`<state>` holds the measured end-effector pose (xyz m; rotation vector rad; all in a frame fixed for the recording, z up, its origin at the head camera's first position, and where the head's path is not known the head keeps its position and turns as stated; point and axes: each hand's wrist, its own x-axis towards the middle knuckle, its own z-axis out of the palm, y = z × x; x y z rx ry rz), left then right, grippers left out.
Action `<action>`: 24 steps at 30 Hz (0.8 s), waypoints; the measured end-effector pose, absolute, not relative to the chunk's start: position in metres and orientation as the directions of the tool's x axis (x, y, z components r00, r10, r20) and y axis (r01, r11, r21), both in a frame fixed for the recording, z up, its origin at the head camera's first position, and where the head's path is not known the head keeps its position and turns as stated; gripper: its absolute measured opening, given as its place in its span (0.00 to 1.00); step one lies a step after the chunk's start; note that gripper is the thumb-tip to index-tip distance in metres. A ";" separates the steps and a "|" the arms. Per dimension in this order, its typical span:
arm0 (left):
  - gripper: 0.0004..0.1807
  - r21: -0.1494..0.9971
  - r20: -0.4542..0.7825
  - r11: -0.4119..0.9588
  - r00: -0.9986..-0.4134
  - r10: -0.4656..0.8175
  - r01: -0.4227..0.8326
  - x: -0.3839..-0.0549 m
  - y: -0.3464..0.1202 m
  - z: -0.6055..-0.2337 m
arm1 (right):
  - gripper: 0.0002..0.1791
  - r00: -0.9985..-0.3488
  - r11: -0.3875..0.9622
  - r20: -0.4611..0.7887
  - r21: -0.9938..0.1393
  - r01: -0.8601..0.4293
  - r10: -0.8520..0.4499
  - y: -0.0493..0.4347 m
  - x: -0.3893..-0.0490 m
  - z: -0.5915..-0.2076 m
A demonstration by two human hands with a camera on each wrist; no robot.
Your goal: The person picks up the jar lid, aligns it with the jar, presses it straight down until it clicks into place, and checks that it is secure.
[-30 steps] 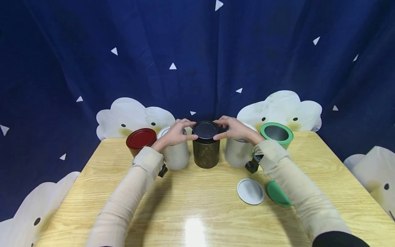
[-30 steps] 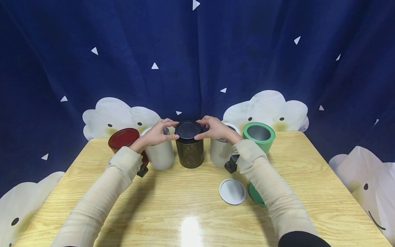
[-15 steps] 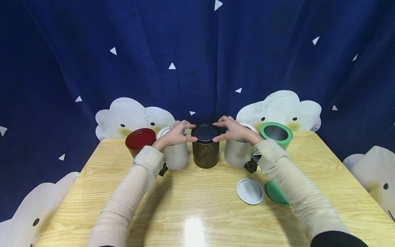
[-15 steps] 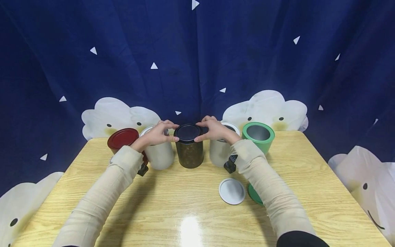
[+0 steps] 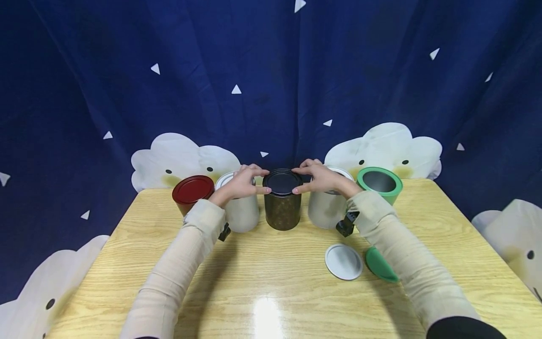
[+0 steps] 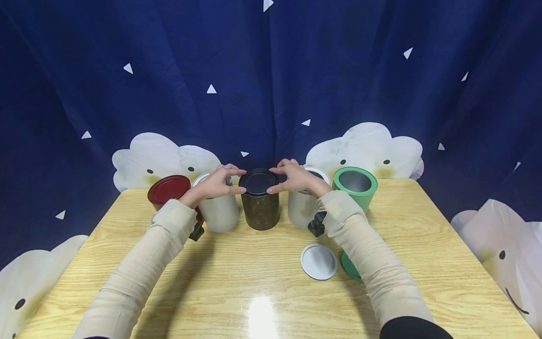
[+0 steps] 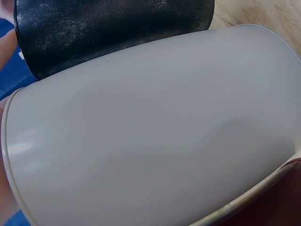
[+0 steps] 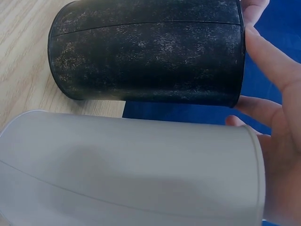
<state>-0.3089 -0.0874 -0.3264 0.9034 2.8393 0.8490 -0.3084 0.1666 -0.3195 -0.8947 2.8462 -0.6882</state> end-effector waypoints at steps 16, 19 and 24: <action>0.29 0.489 0.121 0.701 -0.837 0.534 0.518 -0.308 -0.083 -0.325 | 0.31 -0.839 0.718 0.127 -0.460 -0.522 -0.529 0.166 -0.309 -0.322; 0.29 0.480 0.114 0.708 -0.838 0.534 0.517 -0.308 -0.082 -0.324 | 0.32 -0.846 0.722 0.113 -0.471 -0.507 -0.520 0.165 -0.307 -0.322; 0.30 0.471 0.103 0.718 -0.840 0.532 0.513 -0.306 -0.081 -0.323 | 0.32 -0.862 0.737 0.091 -0.478 -0.478 -0.499 0.162 -0.306 -0.321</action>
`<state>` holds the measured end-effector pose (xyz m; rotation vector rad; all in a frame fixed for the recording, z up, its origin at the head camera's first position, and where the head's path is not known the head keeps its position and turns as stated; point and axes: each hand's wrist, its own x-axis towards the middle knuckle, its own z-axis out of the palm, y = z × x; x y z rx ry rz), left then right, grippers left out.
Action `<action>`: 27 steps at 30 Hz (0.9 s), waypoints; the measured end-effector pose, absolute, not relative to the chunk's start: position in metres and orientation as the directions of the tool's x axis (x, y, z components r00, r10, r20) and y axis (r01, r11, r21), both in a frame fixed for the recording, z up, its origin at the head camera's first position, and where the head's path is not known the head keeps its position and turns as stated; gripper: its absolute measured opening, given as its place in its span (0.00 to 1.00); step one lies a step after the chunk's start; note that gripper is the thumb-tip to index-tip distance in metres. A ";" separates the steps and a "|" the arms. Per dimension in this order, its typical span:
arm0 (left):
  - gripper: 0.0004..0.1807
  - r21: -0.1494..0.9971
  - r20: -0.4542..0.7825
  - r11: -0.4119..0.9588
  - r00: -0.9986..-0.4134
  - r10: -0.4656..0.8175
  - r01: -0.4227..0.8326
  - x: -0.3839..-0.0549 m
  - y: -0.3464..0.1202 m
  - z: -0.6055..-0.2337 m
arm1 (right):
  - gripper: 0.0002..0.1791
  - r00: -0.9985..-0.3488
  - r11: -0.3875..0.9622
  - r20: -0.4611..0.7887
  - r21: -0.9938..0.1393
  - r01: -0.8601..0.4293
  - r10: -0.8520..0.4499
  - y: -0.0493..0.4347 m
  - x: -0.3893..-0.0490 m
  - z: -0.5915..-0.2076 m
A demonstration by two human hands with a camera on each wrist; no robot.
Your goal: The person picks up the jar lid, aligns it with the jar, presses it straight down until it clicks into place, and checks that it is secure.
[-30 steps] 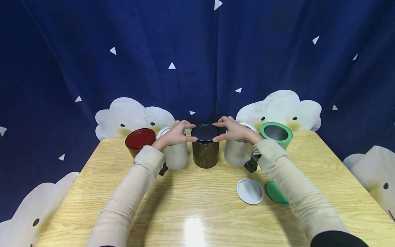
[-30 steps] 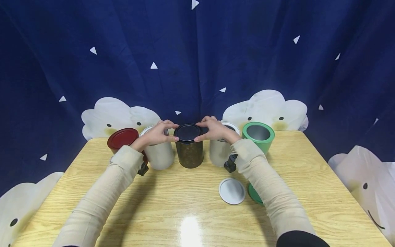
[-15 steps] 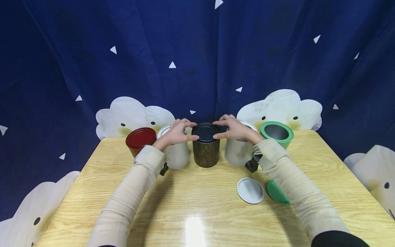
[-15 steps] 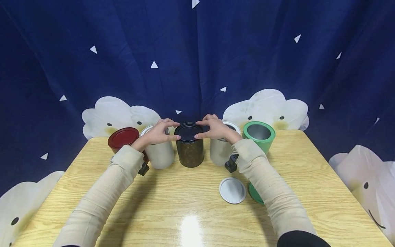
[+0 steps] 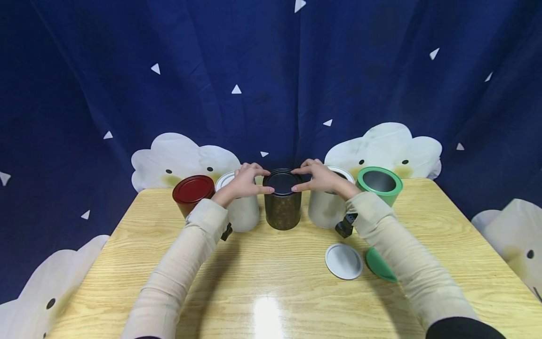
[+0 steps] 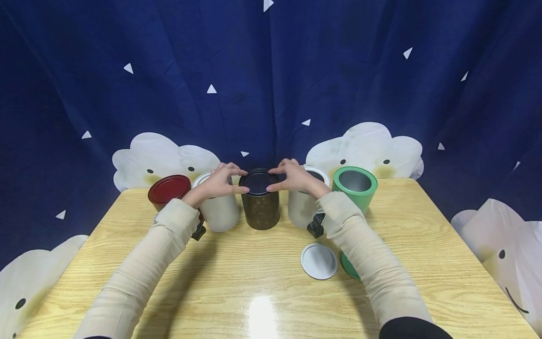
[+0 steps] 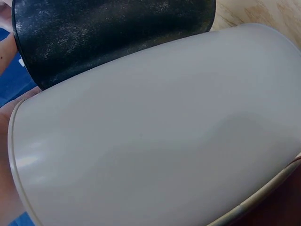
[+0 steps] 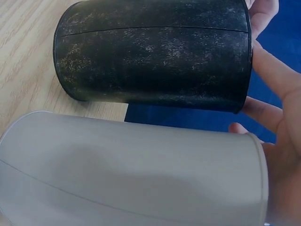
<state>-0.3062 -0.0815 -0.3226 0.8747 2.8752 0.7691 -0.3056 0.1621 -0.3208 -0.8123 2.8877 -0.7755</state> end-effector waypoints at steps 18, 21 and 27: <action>0.35 0.381 0.064 0.764 -0.839 0.541 0.521 -0.307 -0.072 -0.319 | 0.36 -0.850 0.750 0.088 -0.431 -0.502 -0.519 0.156 -0.305 -0.320; 0.35 0.392 0.063 0.766 -0.846 0.530 0.509 -0.307 -0.071 -0.319 | 0.36 -0.855 0.752 0.091 -0.437 -0.494 -0.510 0.155 -0.305 -0.320; 0.35 0.397 0.059 0.769 -0.850 0.523 0.501 -0.306 -0.070 -0.319 | 0.36 -0.872 0.772 0.070 -0.435 -0.464 -0.485 0.153 -0.304 -0.320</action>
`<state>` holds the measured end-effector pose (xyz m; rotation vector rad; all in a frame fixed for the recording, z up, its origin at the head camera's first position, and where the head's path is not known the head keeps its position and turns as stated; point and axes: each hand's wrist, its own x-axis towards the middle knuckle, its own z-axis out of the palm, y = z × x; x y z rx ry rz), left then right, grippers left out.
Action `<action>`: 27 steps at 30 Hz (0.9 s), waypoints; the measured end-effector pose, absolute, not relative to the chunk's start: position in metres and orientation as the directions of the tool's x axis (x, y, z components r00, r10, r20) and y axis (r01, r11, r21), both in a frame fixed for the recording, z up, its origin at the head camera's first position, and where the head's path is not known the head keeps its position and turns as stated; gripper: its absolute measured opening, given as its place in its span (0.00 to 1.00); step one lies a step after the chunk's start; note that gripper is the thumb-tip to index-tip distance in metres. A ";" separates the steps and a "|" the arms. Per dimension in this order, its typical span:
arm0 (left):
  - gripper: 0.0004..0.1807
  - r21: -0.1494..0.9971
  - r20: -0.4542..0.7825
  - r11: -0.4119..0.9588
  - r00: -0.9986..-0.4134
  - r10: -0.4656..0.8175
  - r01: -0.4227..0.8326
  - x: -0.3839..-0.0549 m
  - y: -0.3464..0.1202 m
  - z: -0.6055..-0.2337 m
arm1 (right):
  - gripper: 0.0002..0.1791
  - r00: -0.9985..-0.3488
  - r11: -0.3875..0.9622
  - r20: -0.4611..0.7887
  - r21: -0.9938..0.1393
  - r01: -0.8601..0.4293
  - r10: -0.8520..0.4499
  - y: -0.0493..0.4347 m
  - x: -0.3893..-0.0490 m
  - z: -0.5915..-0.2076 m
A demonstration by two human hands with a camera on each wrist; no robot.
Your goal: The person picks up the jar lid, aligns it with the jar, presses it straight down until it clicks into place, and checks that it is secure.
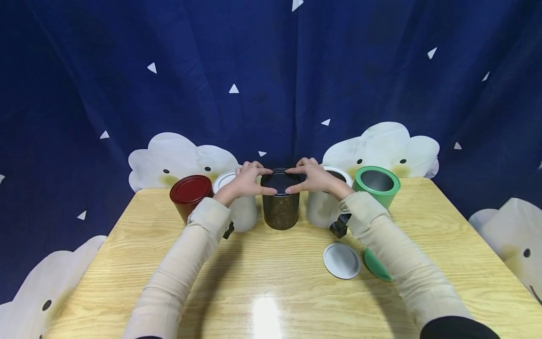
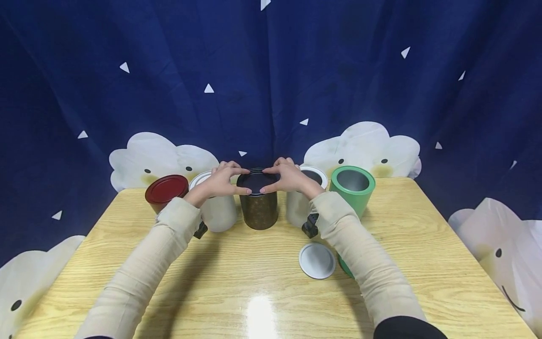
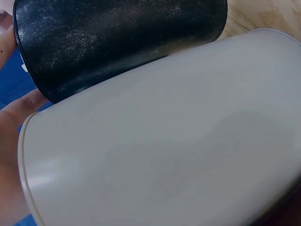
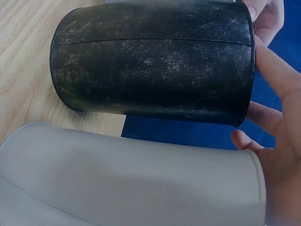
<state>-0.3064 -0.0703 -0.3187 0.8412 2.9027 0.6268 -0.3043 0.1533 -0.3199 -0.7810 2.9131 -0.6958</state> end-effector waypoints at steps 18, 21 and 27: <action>0.30 0.465 0.119 0.740 -0.863 0.491 0.486 -0.304 -0.076 -0.320 | 0.31 -0.883 0.767 0.111 -0.454 -0.453 -0.456 0.159 -0.302 -0.318; 0.32 0.457 0.155 0.737 -0.860 0.486 0.499 -0.301 -0.076 -0.321 | 0.32 -0.876 0.759 0.150 -0.448 -0.473 -0.458 0.160 -0.299 -0.316; 0.32 0.497 0.270 0.677 -0.838 0.473 0.542 -0.292 -0.079 -0.324 | 0.31 -0.863 0.731 0.240 -0.459 -0.504 -0.445 0.165 -0.290 -0.316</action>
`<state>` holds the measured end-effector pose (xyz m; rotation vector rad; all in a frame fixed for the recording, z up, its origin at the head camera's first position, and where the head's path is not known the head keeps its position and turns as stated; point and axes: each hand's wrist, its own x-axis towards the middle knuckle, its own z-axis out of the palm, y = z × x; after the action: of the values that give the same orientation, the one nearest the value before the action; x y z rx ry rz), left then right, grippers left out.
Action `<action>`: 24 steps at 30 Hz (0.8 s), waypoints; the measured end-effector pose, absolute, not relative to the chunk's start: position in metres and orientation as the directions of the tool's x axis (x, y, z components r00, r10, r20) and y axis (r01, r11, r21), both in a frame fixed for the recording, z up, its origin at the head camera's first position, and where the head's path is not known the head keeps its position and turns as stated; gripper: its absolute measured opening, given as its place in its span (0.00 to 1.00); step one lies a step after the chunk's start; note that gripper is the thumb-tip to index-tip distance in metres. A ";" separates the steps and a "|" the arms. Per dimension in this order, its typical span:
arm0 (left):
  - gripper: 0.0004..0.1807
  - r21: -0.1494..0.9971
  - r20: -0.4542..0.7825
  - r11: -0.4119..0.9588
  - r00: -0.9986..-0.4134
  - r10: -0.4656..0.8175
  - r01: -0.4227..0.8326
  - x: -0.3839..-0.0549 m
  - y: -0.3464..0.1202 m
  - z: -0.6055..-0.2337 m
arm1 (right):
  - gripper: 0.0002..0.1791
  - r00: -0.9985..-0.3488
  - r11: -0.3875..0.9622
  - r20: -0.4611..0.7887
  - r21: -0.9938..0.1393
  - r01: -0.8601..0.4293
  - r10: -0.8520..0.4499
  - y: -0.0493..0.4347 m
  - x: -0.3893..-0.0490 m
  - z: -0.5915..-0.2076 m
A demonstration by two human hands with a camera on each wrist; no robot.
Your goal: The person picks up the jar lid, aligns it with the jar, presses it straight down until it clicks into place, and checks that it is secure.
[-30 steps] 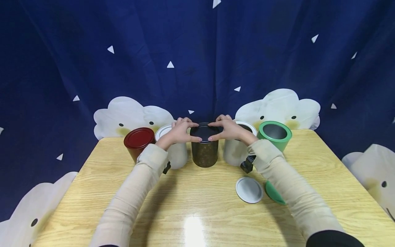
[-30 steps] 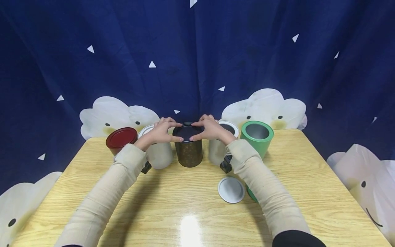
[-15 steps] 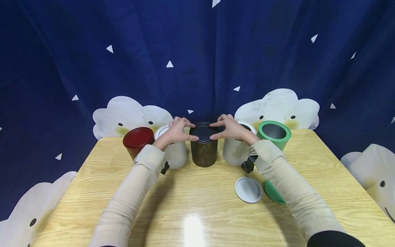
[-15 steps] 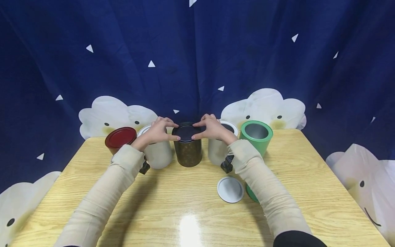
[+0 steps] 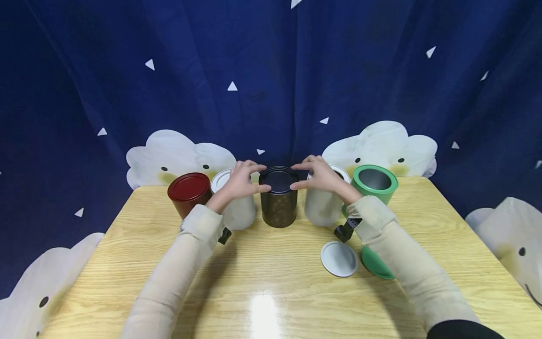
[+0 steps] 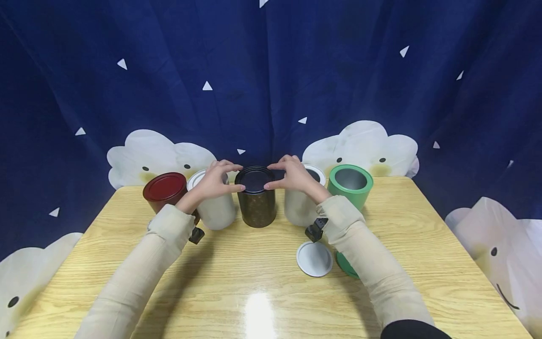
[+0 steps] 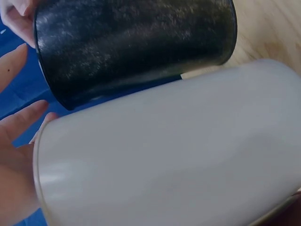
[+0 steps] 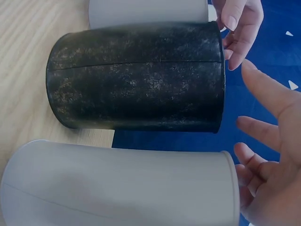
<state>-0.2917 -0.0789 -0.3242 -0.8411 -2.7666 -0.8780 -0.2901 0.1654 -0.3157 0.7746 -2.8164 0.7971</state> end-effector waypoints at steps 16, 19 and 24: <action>0.28 0.531 0.454 0.522 -0.744 0.490 0.668 -0.258 -0.078 -0.340 | 0.30 -0.826 0.696 0.361 -0.448 -0.561 -0.433 0.191 -0.254 -0.319; 0.28 0.528 0.480 0.497 -0.725 0.494 0.689 -0.251 -0.076 -0.342 | 0.29 -0.829 0.690 0.362 -0.462 -0.557 -0.426 0.195 -0.246 -0.319; 0.27 0.528 0.498 0.464 -0.702 0.510 0.712 -0.238 -0.072 -0.344 | 0.29 -0.832 0.674 0.351 -0.488 -0.554 -0.430 0.202 -0.235 -0.320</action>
<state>-0.2383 -0.0717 -0.3444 -1.0465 -2.4456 -1.0731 -0.2348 0.2020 -0.3203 0.7983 -2.6813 0.8828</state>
